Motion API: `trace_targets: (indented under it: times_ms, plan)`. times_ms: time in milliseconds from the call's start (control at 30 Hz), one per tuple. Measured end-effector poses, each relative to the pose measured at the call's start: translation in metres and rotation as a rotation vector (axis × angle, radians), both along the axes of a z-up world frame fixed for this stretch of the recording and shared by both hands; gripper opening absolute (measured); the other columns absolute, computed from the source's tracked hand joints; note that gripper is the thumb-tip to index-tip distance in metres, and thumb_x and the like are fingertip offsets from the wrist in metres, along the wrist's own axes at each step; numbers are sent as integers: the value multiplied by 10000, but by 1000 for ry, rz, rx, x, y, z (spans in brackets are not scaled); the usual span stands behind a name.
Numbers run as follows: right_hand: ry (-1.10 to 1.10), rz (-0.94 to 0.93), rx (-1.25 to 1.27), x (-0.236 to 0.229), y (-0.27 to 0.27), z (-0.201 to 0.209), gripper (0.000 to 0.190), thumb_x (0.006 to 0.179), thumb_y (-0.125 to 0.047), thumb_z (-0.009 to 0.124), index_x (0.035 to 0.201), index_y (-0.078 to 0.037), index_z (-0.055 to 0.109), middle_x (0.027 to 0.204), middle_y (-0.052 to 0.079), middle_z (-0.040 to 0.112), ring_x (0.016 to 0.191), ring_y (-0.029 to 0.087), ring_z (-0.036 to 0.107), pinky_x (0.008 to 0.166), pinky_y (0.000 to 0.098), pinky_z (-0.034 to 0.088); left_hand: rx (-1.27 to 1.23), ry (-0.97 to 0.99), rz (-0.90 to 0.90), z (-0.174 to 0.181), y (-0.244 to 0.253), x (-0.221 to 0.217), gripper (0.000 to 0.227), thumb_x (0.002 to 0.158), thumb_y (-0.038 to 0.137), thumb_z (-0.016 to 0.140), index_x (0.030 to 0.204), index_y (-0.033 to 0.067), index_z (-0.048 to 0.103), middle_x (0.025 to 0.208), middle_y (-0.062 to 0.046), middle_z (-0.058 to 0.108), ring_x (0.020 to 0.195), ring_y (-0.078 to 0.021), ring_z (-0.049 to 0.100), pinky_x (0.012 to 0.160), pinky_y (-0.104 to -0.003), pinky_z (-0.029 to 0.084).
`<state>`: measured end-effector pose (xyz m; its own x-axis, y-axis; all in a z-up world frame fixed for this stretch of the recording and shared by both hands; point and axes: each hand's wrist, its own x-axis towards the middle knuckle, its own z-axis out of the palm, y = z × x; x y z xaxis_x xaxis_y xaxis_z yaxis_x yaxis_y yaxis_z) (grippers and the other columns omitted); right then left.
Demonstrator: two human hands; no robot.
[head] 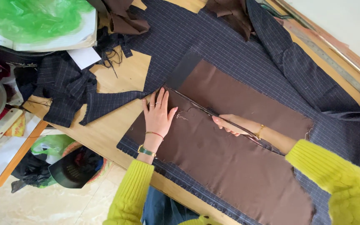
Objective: The person uses large shears to cut a piece of dark pinstriped fabric along the edge of a brown paper pattern. The person holds the fabric steady with one hand while cutting with the other, following the curved and straight lines of the pattern.
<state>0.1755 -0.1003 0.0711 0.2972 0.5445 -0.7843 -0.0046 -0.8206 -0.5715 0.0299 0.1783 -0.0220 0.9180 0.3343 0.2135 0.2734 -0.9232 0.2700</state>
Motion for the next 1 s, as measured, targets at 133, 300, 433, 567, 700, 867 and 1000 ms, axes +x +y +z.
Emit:
trace_targets:
  times_ms: [133, 300, 433, 567, 700, 867, 1000]
  plan:
    - [0, -70, 8, -3, 3, 1, 612, 979, -659, 523, 873, -59, 581, 592, 43, 453, 448, 113, 453, 348, 198, 402, 11, 14, 6, 3, 2, 1, 659, 1012, 594, 445, 1532, 193, 400, 1638, 5, 331, 1469, -269, 338, 1198, -599, 207]
    - [17, -41, -14, 0, 8, -4, 637, 974, -688, 498, 893, -62, 582, 607, 32, 455, 461, 104, 461, 347, 199, 411, 12, -2, 2, 3, 6, 2, 656, 1000, 605, 451, 1516, 200, 422, 1601, 10, 380, 1435, -256, 374, 1174, -579, 256]
    - [0, -69, 1, -3, 26, 4, 618, 950, -691, 529, 916, -77, 593, 616, 44, 483, 463, 109, 481, 344, 205, 417, 26, -19, 4, 2, 5, 2, 657, 992, 585, 482, 1513, 189, 419, 1599, -4, 377, 1445, -246, 359, 1172, -577, 262]
    - [-30, -62, 18, -6, 40, 13, 627, 939, -701, 521, 930, -77, 590, 631, 37, 465, 483, 99, 472, 369, 200, 433, 0, -33, 10, 6, 5, 0, 666, 986, 569, 514, 1505, 161, 424, 1602, -32, 378, 1435, -242, 381, 1179, -573, 264]
    - [-65, -39, 29, -2, 39, -10, 676, 952, -726, 503, 910, -58, 595, 611, 62, 472, 460, 135, 483, 360, 230, 449, -16, -28, 8, 6, 6, 0, 682, 978, 573, 519, 1505, 154, 416, 1587, -46, 392, 1436, -252, 379, 1174, -584, 258]
    - [-61, -66, 13, -2, 40, -8, 630, 953, -687, 527, 847, -69, 587, 588, 70, 493, 441, 129, 494, 354, 225, 437, 22, -34, 7, 8, 9, 3, 651, 991, 565, 507, 1486, 148, 434, 1552, -54, 423, 1405, -236, 412, 1144, -556, 300]
    - [-52, -72, 22, -4, 42, -1, 643, 951, -699, 524, 861, -66, 594, 594, 66, 484, 453, 126, 486, 364, 223, 436, -7, -68, 13, 13, 25, 11, 539, 1016, 516, 521, 1403, 141, 528, 1423, -64, 528, 1283, -233, 497, 1042, -470, 396]
